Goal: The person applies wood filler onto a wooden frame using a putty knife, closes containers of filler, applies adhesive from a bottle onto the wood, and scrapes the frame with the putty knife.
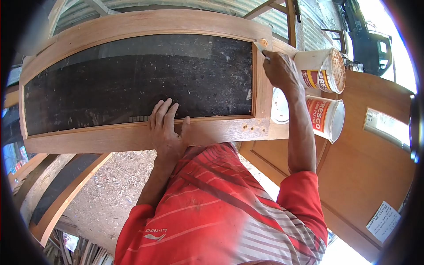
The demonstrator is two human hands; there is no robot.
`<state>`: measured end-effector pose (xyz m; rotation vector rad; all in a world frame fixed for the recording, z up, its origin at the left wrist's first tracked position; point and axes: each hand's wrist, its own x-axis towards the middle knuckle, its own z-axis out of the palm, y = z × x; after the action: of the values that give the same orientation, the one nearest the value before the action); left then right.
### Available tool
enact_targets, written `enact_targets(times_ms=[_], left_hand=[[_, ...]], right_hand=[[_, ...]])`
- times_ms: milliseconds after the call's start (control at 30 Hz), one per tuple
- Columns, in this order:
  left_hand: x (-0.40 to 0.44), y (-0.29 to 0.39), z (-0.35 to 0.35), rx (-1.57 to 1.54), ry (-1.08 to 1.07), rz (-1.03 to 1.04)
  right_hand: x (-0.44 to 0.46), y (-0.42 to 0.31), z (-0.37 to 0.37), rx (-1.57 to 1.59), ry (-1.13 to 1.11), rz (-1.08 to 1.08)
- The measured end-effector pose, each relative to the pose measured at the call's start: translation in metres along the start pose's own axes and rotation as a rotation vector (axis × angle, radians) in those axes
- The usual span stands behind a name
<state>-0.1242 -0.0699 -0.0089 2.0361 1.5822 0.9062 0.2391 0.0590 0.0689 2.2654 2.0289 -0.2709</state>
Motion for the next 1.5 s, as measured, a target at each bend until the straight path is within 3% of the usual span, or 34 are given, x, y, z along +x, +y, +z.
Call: enact_targets(times_ms=[67,200,300,467,567,733,867,1100,1233,1500], left_hand=[[0.001,0.0,0.0,0.005,-0.005,0.0],[-0.001,-0.002,0.001,-0.013,-0.015,0.012],[0.001,0.001,0.0,-0.014,-0.02,0.005],[0.003,0.0,0.001,0.016,-0.023,0.016],[0.004,0.002,0.0,0.035,-0.044,0.018],[0.006,0.004,0.003,0.06,-0.034,0.018],[0.006,0.007,0.002,0.064,-0.06,0.012],[0.007,0.005,0.004,0.076,-0.061,-0.009],[0.008,0.007,0.002,0.073,-0.063,-0.004],[0.012,0.014,0.004,0.079,-0.028,-0.044]], right_hand=[[-0.001,-0.009,-0.001,0.028,0.082,-0.008],[-0.007,-0.008,0.004,-0.038,-0.027,0.0],[-0.005,-0.01,-0.016,0.02,0.042,0.021],[-0.007,0.008,-0.023,-0.048,-0.173,0.127],[-0.006,0.008,-0.029,0.049,-0.045,0.122],[-0.013,0.015,-0.02,-0.027,-0.079,0.131],[0.012,0.022,-0.028,-0.019,-0.002,-0.035],[0.016,0.046,-0.047,-0.057,-0.258,0.021],[0.013,0.031,-0.062,-0.089,-0.184,-0.099],[0.021,0.064,-0.064,-0.137,-0.359,-0.224]])
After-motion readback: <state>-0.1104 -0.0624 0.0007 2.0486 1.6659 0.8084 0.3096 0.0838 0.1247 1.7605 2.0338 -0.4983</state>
